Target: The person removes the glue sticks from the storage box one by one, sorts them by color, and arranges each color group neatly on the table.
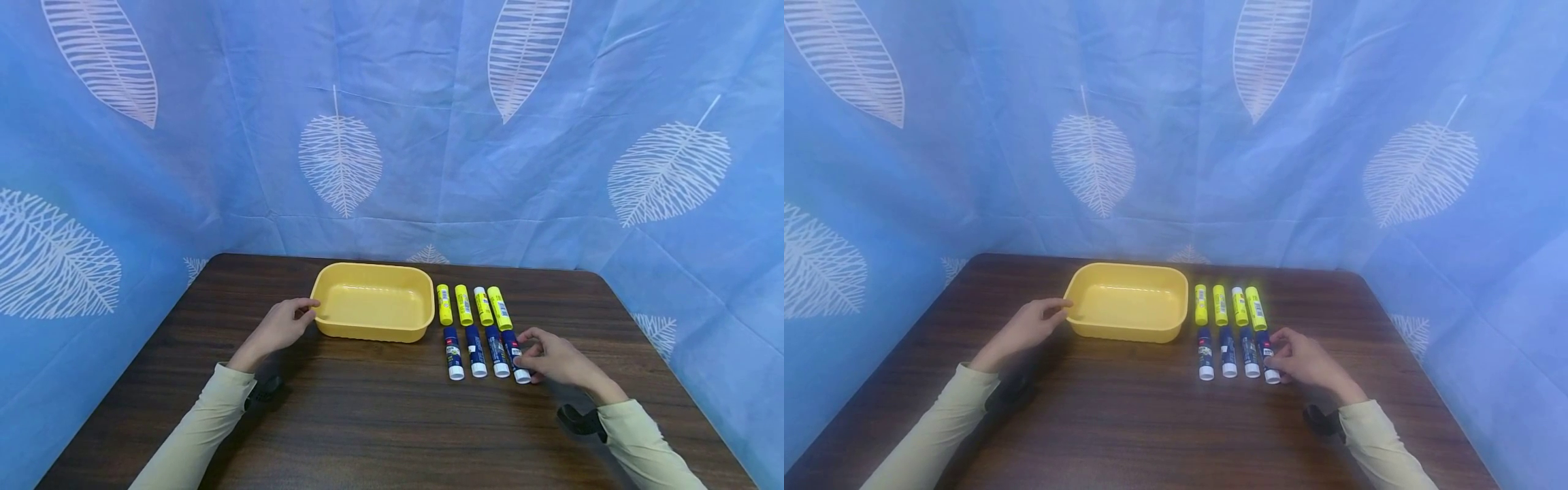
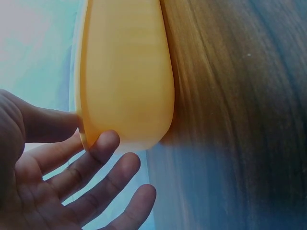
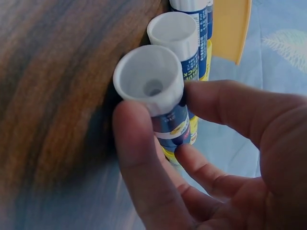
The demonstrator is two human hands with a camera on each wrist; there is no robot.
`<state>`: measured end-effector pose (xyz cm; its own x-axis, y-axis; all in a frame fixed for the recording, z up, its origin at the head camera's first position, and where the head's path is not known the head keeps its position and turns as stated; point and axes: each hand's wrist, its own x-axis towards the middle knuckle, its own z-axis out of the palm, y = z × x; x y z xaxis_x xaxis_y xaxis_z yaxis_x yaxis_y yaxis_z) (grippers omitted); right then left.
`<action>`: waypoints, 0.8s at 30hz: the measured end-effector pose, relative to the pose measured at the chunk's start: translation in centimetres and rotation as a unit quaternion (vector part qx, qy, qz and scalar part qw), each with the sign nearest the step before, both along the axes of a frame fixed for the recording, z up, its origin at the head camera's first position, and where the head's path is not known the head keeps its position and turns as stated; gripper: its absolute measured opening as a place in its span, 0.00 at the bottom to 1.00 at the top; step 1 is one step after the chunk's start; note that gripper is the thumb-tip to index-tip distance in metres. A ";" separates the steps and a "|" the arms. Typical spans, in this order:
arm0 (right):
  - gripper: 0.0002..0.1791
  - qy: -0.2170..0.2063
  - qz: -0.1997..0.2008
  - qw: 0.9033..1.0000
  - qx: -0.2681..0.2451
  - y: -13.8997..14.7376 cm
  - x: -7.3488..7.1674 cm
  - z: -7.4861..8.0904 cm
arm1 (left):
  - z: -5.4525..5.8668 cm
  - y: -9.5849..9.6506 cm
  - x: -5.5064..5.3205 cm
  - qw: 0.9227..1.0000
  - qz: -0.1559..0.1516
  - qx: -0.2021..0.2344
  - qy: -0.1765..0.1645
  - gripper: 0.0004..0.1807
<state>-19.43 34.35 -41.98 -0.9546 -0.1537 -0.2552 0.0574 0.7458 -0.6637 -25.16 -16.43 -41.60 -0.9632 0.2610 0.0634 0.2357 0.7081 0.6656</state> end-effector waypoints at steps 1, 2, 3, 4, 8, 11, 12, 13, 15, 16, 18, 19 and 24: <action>0.27 0.000 0.001 1.000 0.000 0.0 0.0 0.1 | 0.0 0.0 0.0 1.000 0.000 0.000 0.001 0.19; 0.27 0.000 0.003 1.000 0.000 0.0 0.0 0.1 | 0.0 0.0 0.0 1.000 0.000 0.001 0.001 0.19; 0.27 -0.002 0.000 1.000 -0.001 0.0 -0.1 0.1 | 0.0 0.0 0.0 1.000 0.000 0.001 0.000 0.19; 0.27 -0.004 -0.002 1.000 -0.002 -0.1 -0.1 0.2 | 0.0 0.0 0.0 1.000 0.000 0.001 0.000 0.19; 0.27 -0.005 -0.005 1.000 -0.003 -0.1 -0.1 0.1 | 0.0 0.0 -0.1 1.000 0.001 0.000 -0.004 0.19; 0.27 -0.003 -0.009 1.000 -0.003 -0.1 -0.1 0.1 | -0.1 0.0 -0.1 1.000 0.003 -0.001 -0.005 0.19; 0.27 -0.001 -0.007 1.000 -0.002 -0.1 -0.1 0.1 | -0.1 0.0 -0.1 1.000 0.003 -0.001 -0.005 0.19; 0.27 0.000 -0.007 1.000 -0.002 -0.1 -0.1 0.1 | -0.1 0.0 -0.1 1.000 0.003 -0.001 -0.004 0.19; 0.27 0.001 -0.008 1.000 -0.002 -0.1 -0.1 0.1 | -0.1 0.0 -0.1 1.000 0.002 -0.001 -0.004 0.19; 0.27 0.003 -0.005 1.000 -0.001 -0.1 -0.1 0.1 | -0.1 0.0 -0.1 1.000 0.002 -0.001 -0.003 0.19; 0.28 0.003 -0.004 1.000 0.000 -0.1 0.0 0.2 | -0.2 0.0 -0.1 1.000 0.000 -0.001 -0.001 0.19; 0.28 0.004 -0.002 1.000 0.001 0.0 0.0 0.2 | -0.2 0.0 -0.1 1.000 -0.001 -0.001 0.000 0.19; 0.28 0.006 0.005 1.000 0.003 0.0 0.0 0.4 | -0.2 -0.1 -0.2 1.000 -0.008 0.000 0.008 0.20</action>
<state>-19.39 34.30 -41.63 -0.9561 -0.1614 -0.2447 0.0421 0.7505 -0.6595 -25.40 -16.54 -41.84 -0.9577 0.2766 0.0796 0.2584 0.7044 0.6612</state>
